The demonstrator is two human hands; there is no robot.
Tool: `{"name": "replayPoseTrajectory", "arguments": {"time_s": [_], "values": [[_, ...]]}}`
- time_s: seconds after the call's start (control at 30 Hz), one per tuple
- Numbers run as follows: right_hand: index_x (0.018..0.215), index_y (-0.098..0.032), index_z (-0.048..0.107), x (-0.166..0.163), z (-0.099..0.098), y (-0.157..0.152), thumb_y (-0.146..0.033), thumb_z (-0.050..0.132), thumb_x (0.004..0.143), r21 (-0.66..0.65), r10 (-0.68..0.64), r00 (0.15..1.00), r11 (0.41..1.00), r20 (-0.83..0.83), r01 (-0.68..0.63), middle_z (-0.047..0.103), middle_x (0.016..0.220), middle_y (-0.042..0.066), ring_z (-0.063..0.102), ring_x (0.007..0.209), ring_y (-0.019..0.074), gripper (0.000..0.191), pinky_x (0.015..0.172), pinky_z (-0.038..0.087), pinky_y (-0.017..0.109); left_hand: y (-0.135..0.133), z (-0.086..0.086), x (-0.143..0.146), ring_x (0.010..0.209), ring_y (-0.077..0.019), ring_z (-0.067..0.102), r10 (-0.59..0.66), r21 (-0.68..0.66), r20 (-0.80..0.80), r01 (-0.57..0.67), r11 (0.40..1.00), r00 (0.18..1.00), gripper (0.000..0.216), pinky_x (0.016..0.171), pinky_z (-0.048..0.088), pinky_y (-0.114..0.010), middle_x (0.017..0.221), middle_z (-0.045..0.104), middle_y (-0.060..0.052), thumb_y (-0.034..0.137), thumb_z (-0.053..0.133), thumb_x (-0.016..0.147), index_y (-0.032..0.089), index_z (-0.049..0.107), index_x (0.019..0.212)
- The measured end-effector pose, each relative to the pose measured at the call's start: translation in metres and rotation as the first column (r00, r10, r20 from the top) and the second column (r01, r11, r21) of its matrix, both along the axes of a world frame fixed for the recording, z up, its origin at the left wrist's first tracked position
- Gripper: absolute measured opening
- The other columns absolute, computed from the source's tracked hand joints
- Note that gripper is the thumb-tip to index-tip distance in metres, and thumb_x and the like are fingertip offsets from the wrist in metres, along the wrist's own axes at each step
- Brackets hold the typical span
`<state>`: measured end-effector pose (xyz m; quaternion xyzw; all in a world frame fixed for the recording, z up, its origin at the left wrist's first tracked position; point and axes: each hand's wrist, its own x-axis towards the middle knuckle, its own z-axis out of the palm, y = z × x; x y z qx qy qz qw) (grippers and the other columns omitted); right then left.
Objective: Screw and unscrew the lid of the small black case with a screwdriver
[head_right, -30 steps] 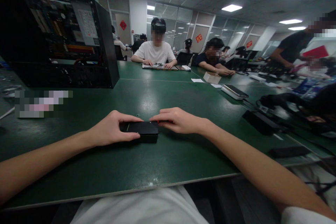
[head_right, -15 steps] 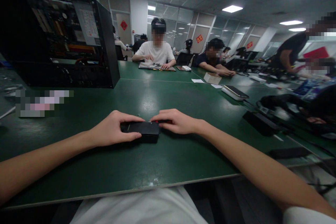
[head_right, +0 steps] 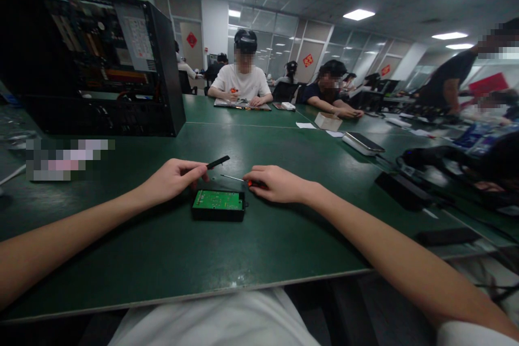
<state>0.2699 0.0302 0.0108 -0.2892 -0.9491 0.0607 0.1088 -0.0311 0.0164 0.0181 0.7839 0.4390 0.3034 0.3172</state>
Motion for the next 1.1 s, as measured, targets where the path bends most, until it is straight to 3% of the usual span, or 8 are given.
{"name": "replayPoseTrajectory", "arguments": {"time_s": [0.07, 0.17, 0.37, 0.5, 0.77, 0.93, 1.1], "values": [[0.124, -0.013, 0.064, -0.001, -0.002, 0.000, -0.027, 0.050, 0.100, 0.013, -0.026, 1.000, 1.000, -0.001, 0.026, 0.065, 0.103, 0.011, 0.062, 0.086, 0.0169, 0.032, 0.076, 0.050, 0.029, 0.005, -0.003, -0.003, 0.053, -0.0144, 0.056, 0.025, -0.017, -0.055, -0.026, 1.000, 0.998, 0.062, 0.053, 0.041, -0.024, 0.062, 0.068, -0.005, 0.064, 0.049, 0.094, 0.012, 0.080, 0.082], [0.127, -0.014, 0.063, -0.003, -0.003, -0.001, -0.028, 0.049, 0.100, 0.022, -0.060, 0.998, 0.998, -0.004, 0.060, 0.065, 0.108, 0.012, 0.064, 0.090, 0.0182, 0.033, 0.080, 0.051, 0.031, 0.009, -0.005, -0.005, 0.045, -0.0123, 0.048, 0.046, -0.056, -0.100, -0.051, 0.997, 0.994, 0.064, 0.047, 0.033, -0.024, 0.050, 0.059, -0.002, 0.067, 0.050, 0.092, 0.012, 0.080, 0.079], [0.127, -0.014, 0.063, -0.006, -0.003, -0.005, -0.028, 0.049, 0.099, 0.045, -0.111, 0.994, 0.993, 0.022, 0.110, 0.065, 0.111, 0.012, 0.065, 0.095, 0.0204, 0.033, 0.083, 0.051, 0.033, 0.013, -0.003, -0.008, 0.046, -0.0136, 0.053, 0.066, -0.025, -0.165, -0.071, 0.997, 0.984, 0.055, 0.047, 0.036, -0.025, 0.064, 0.071, -0.004, 0.063, 0.056, 0.091, 0.014, 0.080, 0.090], [0.125, -0.015, 0.064, -0.008, -0.003, -0.007, -0.029, 0.051, 0.099, 0.069, -0.135, 0.991, 0.989, 0.026, 0.132, 0.065, 0.111, 0.012, 0.065, 0.095, 0.0208, 0.032, 0.083, 0.051, 0.033, 0.018, -0.007, -0.012, 0.067, -0.0197, 0.065, 0.086, 0.128, -0.233, -0.057, 0.990, 0.969, 0.049, 0.057, 0.042, -0.025, 0.075, 0.076, -0.007, 0.059, 0.058, 0.090, 0.015, 0.081, 0.086], [0.119, -0.016, 0.066, -0.011, 0.001, -0.011, -0.034, 0.046, 0.102, 0.067, -0.129, 0.990, 0.989, -0.060, 0.133, 0.065, 0.116, 0.012, 0.065, 0.100, 0.0215, 0.031, 0.088, 0.052, 0.036, 0.021, -0.008, -0.014, 0.084, -0.0245, 0.070, 0.054, 0.192, -0.320, 0.009, 0.981, 0.946, 0.041, 0.071, 0.049, -0.029, 0.096, 0.079, -0.009, 0.052, 0.061, 0.089, 0.018, 0.081, 0.099], [0.115, -0.014, 0.065, -0.016, 0.006, -0.019, -0.037, 0.041, 0.105, 0.032, -0.040, 0.968, 0.998, -0.247, 0.049, 0.067, 0.112, 0.012, 0.064, 0.100, 0.0197, 0.035, 0.090, 0.051, 0.035, 0.022, -0.009, -0.014, 0.081, -0.0235, 0.069, 0.035, 0.140, -0.304, 0.008, 0.990, 0.952, 0.040, 0.068, 0.048, -0.028, 0.092, 0.079, -0.009, 0.051, 0.061, 0.089, 0.017, 0.081, 0.101], [0.125, -0.016, 0.061, -0.027, 0.006, -0.033, -0.053, 0.061, 0.094, -0.015, 0.016, 0.960, 1.000, -0.278, -0.021, 0.067, 0.120, 0.012, 0.064, 0.108, 0.0228, 0.048, 0.093, 0.051, 0.037, 0.023, -0.008, -0.013, 0.074, -0.0216, 0.067, 0.031, 0.041, -0.198, -0.023, 0.999, 0.980, 0.046, 0.063, 0.046, -0.026, 0.081, 0.077, -0.007, 0.056, 0.060, 0.089, 0.014, 0.079, 0.097]]}}
